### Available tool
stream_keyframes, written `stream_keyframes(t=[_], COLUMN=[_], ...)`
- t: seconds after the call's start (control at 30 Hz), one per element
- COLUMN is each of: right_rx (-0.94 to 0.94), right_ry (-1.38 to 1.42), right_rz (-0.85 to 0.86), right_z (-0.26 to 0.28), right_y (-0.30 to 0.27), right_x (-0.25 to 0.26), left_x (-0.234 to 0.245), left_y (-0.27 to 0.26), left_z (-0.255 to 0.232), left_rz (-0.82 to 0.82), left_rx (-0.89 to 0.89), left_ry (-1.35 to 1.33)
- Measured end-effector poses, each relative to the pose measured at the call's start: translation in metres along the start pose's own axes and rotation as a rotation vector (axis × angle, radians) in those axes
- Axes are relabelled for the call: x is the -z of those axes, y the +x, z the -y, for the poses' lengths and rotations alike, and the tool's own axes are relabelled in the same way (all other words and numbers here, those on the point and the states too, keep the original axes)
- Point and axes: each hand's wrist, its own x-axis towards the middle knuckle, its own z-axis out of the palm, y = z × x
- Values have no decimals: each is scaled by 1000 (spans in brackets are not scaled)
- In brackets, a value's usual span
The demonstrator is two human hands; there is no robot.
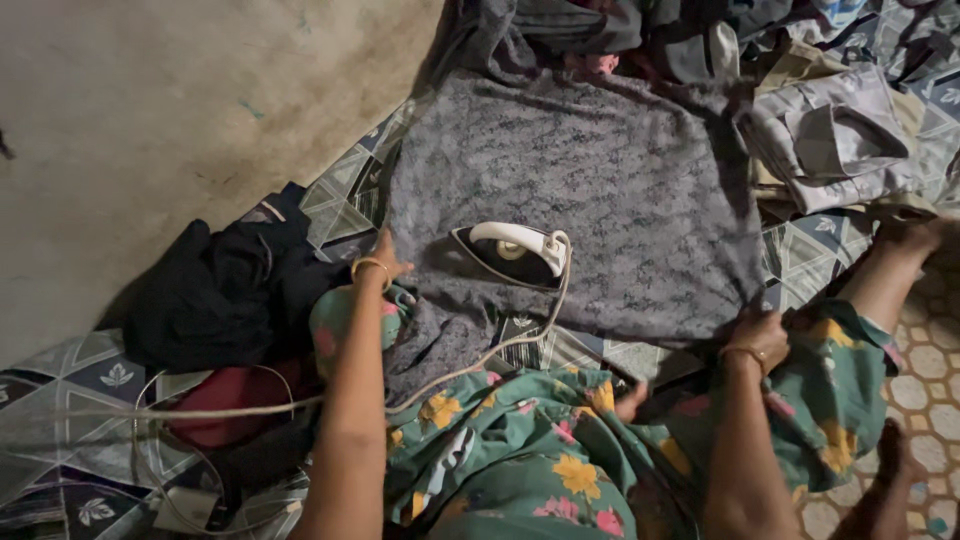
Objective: The person irons a gray patterned cloth on the floor using a white electric iron. They repeatedly smooth, fold, and press the cloth, then fold it into a compact rectangle.
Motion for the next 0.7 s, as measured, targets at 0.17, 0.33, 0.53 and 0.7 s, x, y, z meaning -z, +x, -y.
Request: stream_keyframes(t=[0.17, 0.33, 0.53, 0.7], right_rx=[220, 837, 1326, 1240], right_ry=[27, 215, 244, -188], right_rz=[-225, -53, 526, 666], right_z=[27, 172, 317, 312], right_y=[-5, -78, -192, -169], right_x=[-2, -9, 20, 24], left_x=[6, 24, 11, 5], left_y=[5, -6, 0, 2], left_z=[-10, -34, -20, -23], left_rz=[133, -196, -262, -13], left_rx=[292, 363, -102, -226], left_ry=[163, 105, 8, 287])
